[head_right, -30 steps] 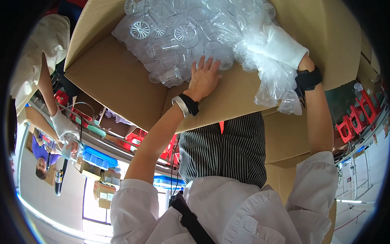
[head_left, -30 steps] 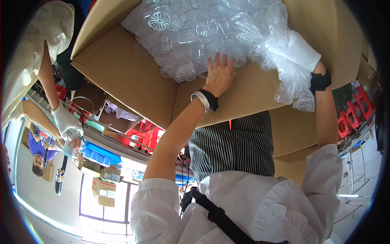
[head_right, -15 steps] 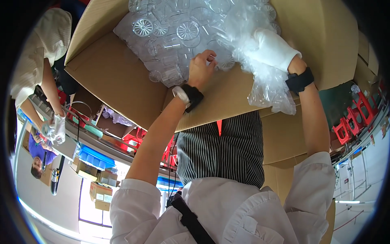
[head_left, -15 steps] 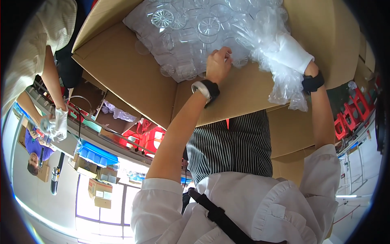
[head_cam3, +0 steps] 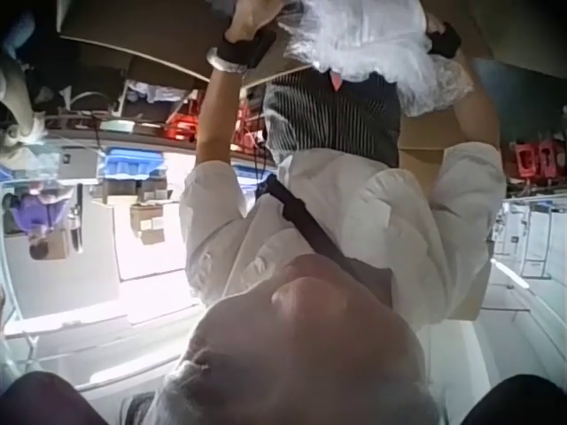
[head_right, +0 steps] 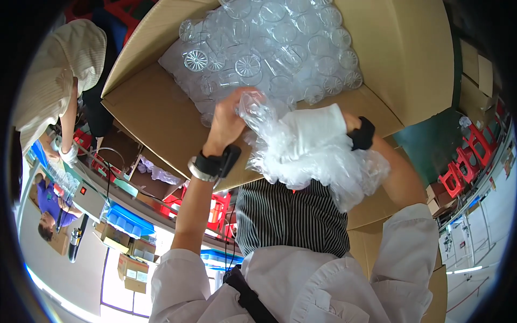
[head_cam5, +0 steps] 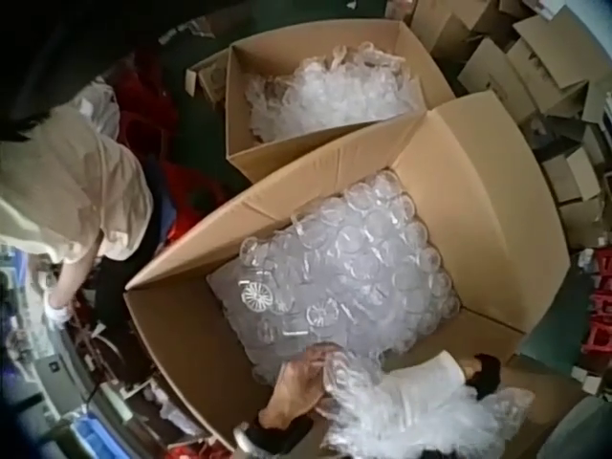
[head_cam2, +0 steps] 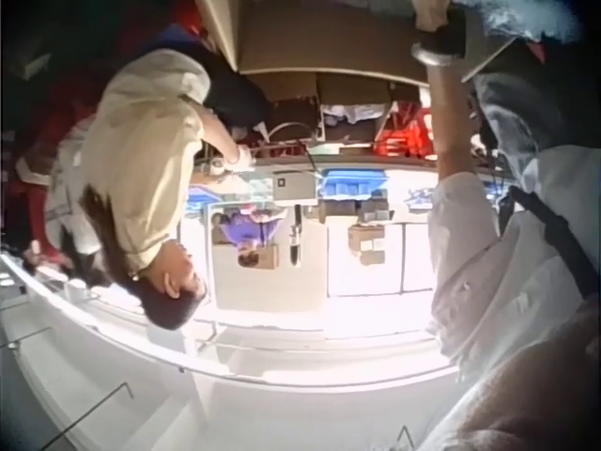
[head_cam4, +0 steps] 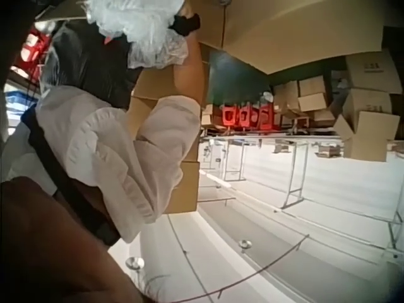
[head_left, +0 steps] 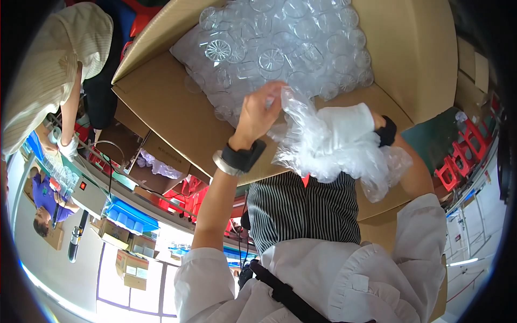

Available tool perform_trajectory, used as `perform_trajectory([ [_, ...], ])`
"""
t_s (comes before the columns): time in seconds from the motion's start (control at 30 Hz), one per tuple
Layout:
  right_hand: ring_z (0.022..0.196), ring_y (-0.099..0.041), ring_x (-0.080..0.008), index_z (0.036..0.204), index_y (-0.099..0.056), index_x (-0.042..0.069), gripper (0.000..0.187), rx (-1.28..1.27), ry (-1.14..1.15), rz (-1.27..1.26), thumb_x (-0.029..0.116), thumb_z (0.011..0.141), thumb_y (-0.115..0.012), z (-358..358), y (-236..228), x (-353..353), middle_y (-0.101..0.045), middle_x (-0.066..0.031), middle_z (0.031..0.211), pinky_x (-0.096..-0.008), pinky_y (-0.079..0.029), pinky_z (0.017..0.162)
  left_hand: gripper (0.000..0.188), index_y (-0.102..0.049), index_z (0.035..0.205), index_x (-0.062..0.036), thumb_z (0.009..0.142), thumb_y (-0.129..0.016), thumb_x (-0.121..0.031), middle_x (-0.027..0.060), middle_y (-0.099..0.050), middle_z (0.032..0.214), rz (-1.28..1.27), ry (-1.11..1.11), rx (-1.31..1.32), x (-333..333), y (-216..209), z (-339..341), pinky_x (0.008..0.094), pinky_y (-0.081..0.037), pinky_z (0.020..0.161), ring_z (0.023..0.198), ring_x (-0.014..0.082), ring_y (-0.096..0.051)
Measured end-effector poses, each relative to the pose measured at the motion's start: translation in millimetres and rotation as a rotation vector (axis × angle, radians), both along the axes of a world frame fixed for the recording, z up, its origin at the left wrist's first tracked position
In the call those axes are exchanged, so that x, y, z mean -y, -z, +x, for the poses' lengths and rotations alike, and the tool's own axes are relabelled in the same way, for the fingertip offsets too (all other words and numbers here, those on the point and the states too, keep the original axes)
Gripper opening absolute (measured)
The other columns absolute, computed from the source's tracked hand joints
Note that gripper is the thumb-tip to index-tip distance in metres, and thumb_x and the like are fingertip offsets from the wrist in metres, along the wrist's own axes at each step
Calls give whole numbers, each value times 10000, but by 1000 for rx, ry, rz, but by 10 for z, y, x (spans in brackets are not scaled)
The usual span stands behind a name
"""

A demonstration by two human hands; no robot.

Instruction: Packing clear plastic cups and protective film into a cardboard box at a workstation.

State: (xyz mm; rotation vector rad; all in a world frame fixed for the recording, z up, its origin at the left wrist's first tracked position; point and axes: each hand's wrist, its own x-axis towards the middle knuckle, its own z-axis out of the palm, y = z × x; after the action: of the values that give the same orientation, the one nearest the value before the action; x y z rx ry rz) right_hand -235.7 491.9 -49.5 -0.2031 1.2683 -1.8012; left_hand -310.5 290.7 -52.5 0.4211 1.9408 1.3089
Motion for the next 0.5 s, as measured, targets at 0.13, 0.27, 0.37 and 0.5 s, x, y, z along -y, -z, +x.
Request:
perform_trajectory([
  [0.13,742,-561,-265,827,-579,54,215,-163,-115,184,212,684,-608,-76,-257,-265,-592,-129,808,-356,-429,643,212,-585,967,-42,759,-594,-79,112,-621,879,105,89,-404,-475,110,-300,358,-453,788,879,279,-585],
  [0.27,711,-567,-264,807,-586,57,186,-404,-321,371,203,692,-598,-12,-139,-362,-597,-116,756,-353,-439,633,166,-599,877,-59,783,-571,-192,78,-618,853,52,143,-769,-1015,351,-196,420,-392,853,928,241,-553],
  [0.37,648,-571,-275,792,-592,57,176,-569,-98,212,201,691,-593,-33,-160,-444,-594,-106,680,-356,-447,603,191,-583,904,-82,795,-561,-237,106,-597,814,-334,365,-719,-1109,461,-109,416,-378,870,818,249,-579],
  [0.5,551,-567,-285,742,-591,63,145,-513,-355,337,191,674,-587,-56,-231,-777,-574,-84,582,-369,-452,524,194,-577,867,-69,798,-555,-250,87,-593,880,-663,506,-355,-1089,423,142,370,-416,789,794,239,-566],
])
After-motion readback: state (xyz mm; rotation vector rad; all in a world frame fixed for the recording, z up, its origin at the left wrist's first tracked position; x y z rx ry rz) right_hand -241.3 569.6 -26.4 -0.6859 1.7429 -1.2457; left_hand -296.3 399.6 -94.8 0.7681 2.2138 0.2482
